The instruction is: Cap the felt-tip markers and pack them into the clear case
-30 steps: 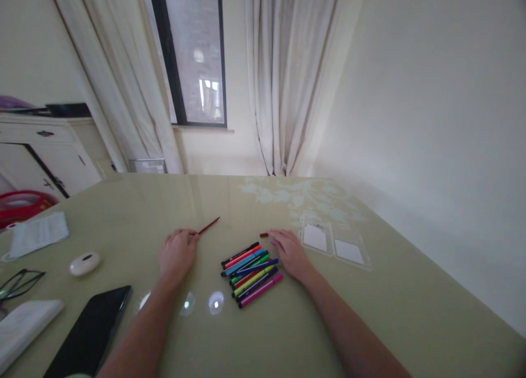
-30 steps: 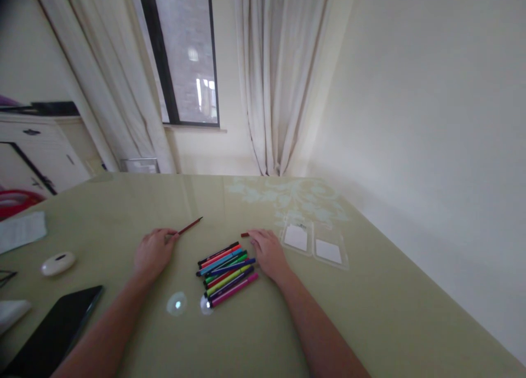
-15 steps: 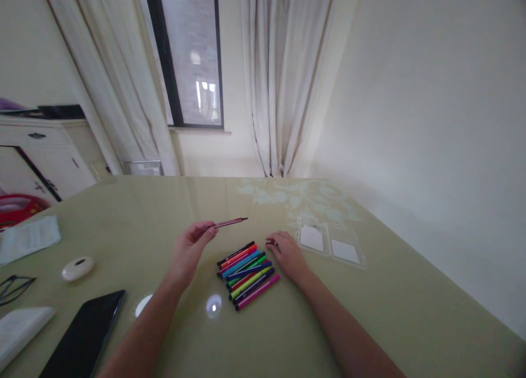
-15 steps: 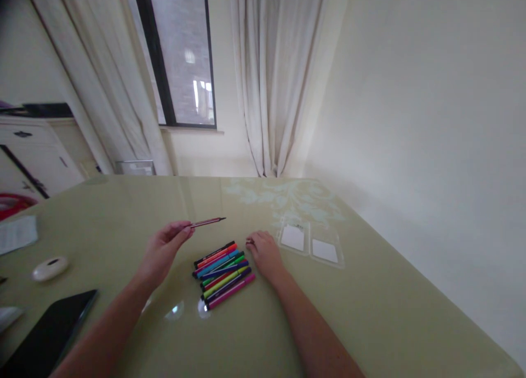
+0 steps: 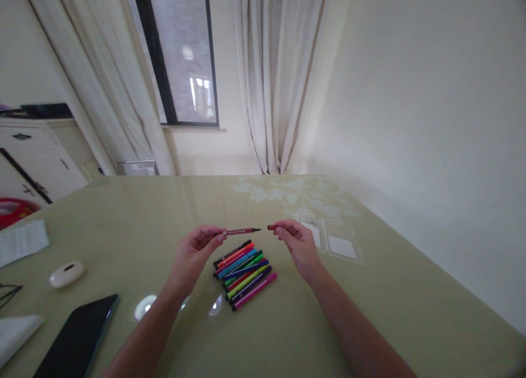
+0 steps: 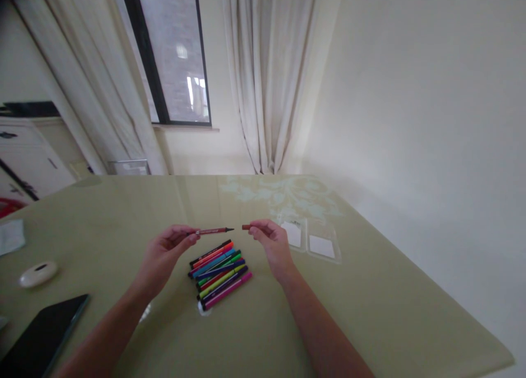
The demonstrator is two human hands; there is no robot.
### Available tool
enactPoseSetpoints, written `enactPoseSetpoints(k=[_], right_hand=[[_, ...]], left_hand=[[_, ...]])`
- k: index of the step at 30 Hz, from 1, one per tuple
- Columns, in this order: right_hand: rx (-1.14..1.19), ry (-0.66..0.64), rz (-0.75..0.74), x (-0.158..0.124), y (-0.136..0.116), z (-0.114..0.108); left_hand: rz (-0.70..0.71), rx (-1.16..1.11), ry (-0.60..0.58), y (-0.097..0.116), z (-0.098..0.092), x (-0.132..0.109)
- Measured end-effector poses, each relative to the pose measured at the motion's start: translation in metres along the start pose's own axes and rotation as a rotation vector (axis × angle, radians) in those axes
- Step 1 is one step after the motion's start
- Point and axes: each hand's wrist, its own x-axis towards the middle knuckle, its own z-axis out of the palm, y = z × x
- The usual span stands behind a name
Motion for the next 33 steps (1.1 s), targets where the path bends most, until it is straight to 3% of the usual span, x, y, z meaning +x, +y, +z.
enactPoseSetpoints(k=[11,21,33], right_hand=[[0.048,-0.040,0.005,-0.007,-0.009,0.008],[-0.055,-0.092,-0.060,-0.014,-0.013,0.016],[-0.154,-0.046,-0.123,-0.019,-0.007,0.014]], left_hand=[[0.003,-0.014,-0.017,-0.001,0.002,-0.001],[0.001,-0.009,-0.063,0.003,0.005,-0.005],[-0.085,0.016,-0.038,0.002,0.008,-0.010]])
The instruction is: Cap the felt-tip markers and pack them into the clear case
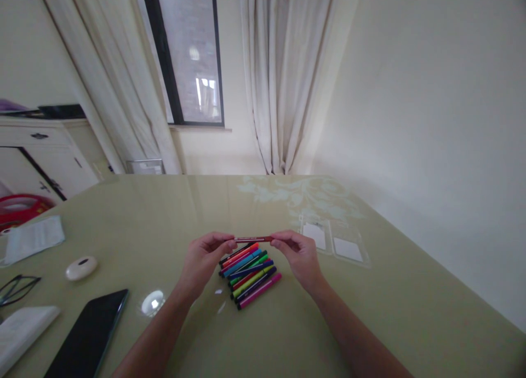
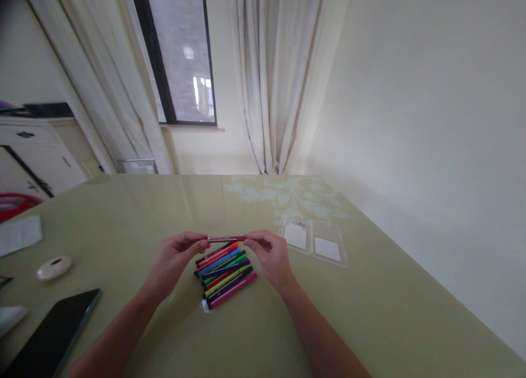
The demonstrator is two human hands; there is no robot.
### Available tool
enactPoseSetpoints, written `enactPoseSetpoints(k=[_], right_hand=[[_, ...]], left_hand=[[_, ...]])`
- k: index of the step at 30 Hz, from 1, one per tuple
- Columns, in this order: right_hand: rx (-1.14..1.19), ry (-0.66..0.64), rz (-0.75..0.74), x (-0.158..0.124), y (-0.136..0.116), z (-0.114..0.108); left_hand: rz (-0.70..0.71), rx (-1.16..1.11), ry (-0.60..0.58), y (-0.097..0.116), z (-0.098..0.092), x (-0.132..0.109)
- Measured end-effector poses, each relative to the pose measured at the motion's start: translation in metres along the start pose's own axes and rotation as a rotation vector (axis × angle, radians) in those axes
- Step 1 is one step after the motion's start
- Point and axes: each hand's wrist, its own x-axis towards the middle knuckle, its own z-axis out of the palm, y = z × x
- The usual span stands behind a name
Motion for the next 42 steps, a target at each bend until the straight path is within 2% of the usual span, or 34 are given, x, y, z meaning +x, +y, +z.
enactPoseSetpoints(k=[4,7,10,14,16,20,24,30,35,42], right_hand=[[-0.040,-0.017,0.010,0.001,0.006,0.000],[-0.093,-0.045,0.030,0.008,0.017,-0.002],[-0.134,-0.111,0.049,0.014,0.031,-0.003],[-0.184,-0.196,0.077,0.015,0.047,-0.001],[-0.216,-0.226,0.080,0.014,0.051,0.002],[-0.290,-0.295,0.027,0.013,0.057,0.007],[-0.374,-0.284,-0.024,0.014,0.063,0.010],[-0.390,-0.257,-0.056,0.016,0.069,0.012],[-0.383,-0.332,-0.079,0.013,0.069,0.013],[-0.497,-0.401,-0.149,0.000,0.053,0.012]], left_hand=[[-0.007,0.016,0.000,-0.006,0.001,0.002],[-0.006,0.103,-0.062,-0.013,-0.001,0.007],[0.054,0.290,-0.155,-0.022,-0.005,0.013],[0.215,0.636,-0.126,-0.034,-0.006,0.013],[0.227,0.767,-0.147,-0.037,-0.001,0.009],[0.231,0.995,-0.266,-0.035,0.015,-0.005],[0.246,1.175,-0.331,-0.031,0.028,-0.018],[0.255,1.297,-0.282,-0.026,0.036,-0.022],[0.228,1.356,-0.319,-0.022,0.036,-0.013],[0.307,1.346,-0.340,-0.032,0.035,-0.008]])
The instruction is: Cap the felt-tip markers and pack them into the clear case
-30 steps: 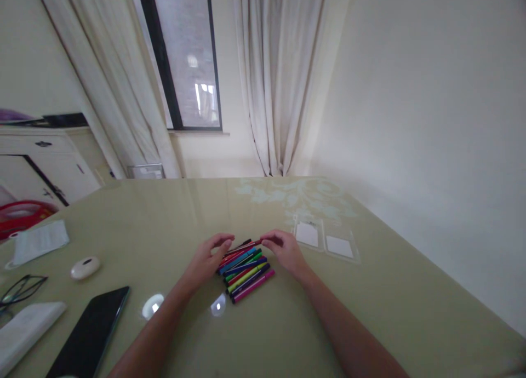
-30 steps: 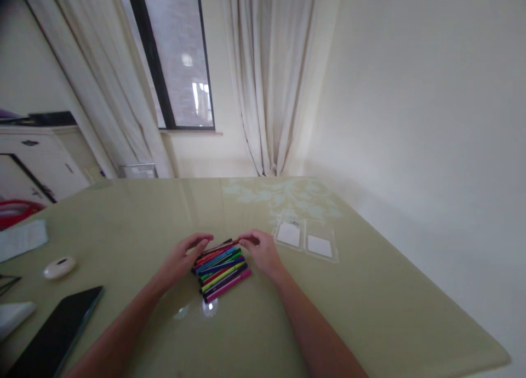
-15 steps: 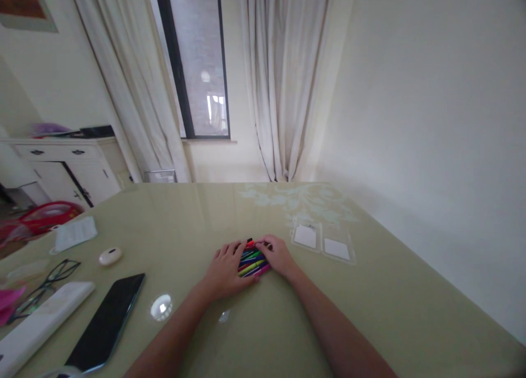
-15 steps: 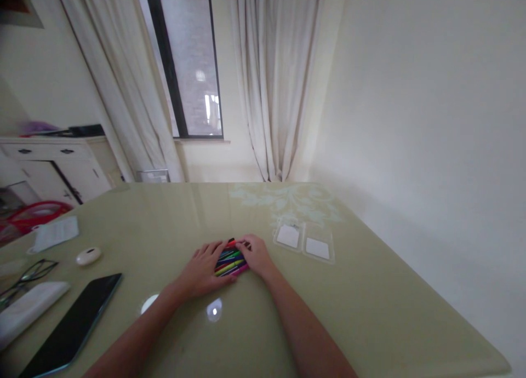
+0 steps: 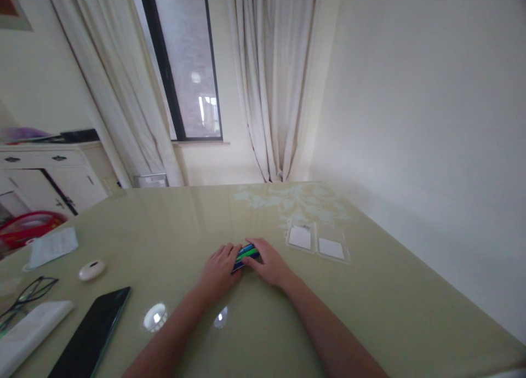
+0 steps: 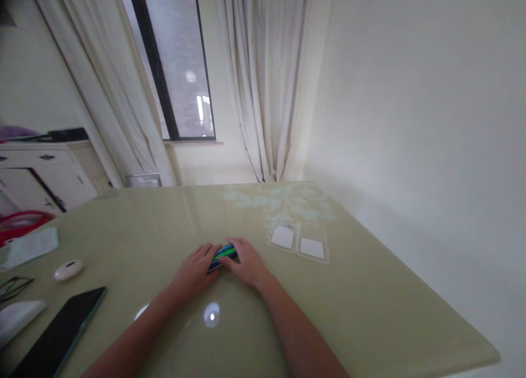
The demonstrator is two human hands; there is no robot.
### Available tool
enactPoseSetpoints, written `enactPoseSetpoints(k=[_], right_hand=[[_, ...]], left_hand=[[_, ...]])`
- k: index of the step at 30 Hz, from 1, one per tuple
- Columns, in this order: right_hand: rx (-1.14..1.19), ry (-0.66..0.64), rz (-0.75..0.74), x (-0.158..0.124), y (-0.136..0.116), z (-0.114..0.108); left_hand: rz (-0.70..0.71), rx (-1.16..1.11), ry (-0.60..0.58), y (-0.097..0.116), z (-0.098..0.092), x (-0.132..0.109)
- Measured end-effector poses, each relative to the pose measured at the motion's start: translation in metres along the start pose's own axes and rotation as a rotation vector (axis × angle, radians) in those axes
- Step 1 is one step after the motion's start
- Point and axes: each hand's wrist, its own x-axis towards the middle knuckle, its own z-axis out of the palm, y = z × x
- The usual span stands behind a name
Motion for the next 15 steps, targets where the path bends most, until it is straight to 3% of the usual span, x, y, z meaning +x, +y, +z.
enactPoseSetpoints(k=[6,15], right_hand=[[-0.131,-0.074,0.003,-0.002,-0.011,-0.003],[-0.193,-0.122,-0.016,-0.003,-0.010,0.001]], left_hand=[[-0.001,-0.053,0.074,0.002,0.006,-0.011],[-0.081,-0.045,0.010,0.004,-0.003,-0.018]])
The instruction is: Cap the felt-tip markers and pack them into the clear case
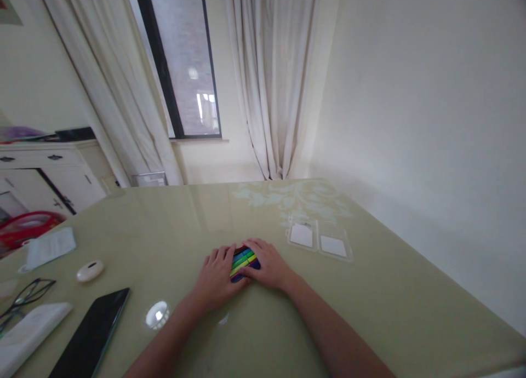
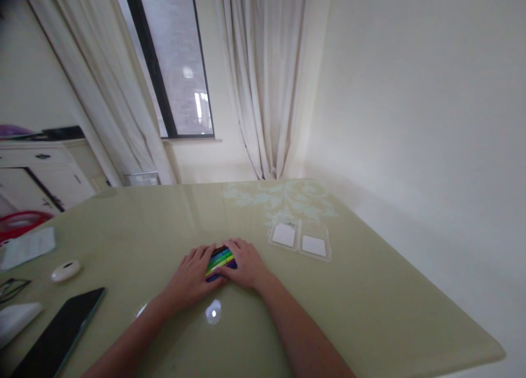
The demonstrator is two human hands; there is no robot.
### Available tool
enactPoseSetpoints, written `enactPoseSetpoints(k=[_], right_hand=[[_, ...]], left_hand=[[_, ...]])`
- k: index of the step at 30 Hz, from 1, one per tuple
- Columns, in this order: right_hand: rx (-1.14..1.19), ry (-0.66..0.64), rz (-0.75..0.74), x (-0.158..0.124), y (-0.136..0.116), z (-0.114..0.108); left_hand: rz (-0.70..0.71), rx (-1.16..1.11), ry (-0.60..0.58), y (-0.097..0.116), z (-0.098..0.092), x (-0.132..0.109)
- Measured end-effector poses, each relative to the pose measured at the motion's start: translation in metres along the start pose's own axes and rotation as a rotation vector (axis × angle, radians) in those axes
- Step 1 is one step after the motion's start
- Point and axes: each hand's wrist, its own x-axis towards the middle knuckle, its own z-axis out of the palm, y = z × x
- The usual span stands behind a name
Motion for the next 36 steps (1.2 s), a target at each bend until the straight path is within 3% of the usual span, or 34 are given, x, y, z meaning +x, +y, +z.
enactPoseSetpoints(k=[9,25,31,36], right_hand=[[0.031,-0.010,-0.050,0.000,-0.004,-0.003],[0.015,-0.079,-0.090,-0.003,-0.006,-0.004],[0.002,-0.050,-0.085,-0.004,-0.006,-0.002],[0.032,-0.031,-0.104,-0.004,-0.006,-0.003]], left_hand=[[0.053,-0.183,-0.063,-0.003,0.001,0.005],[-0.005,0.016,-0.077,0.010,-0.007,-0.002],[-0.021,-0.099,-0.153,0.009,-0.010,0.003],[-0.011,-0.082,-0.121,0.012,-0.012,0.001]])
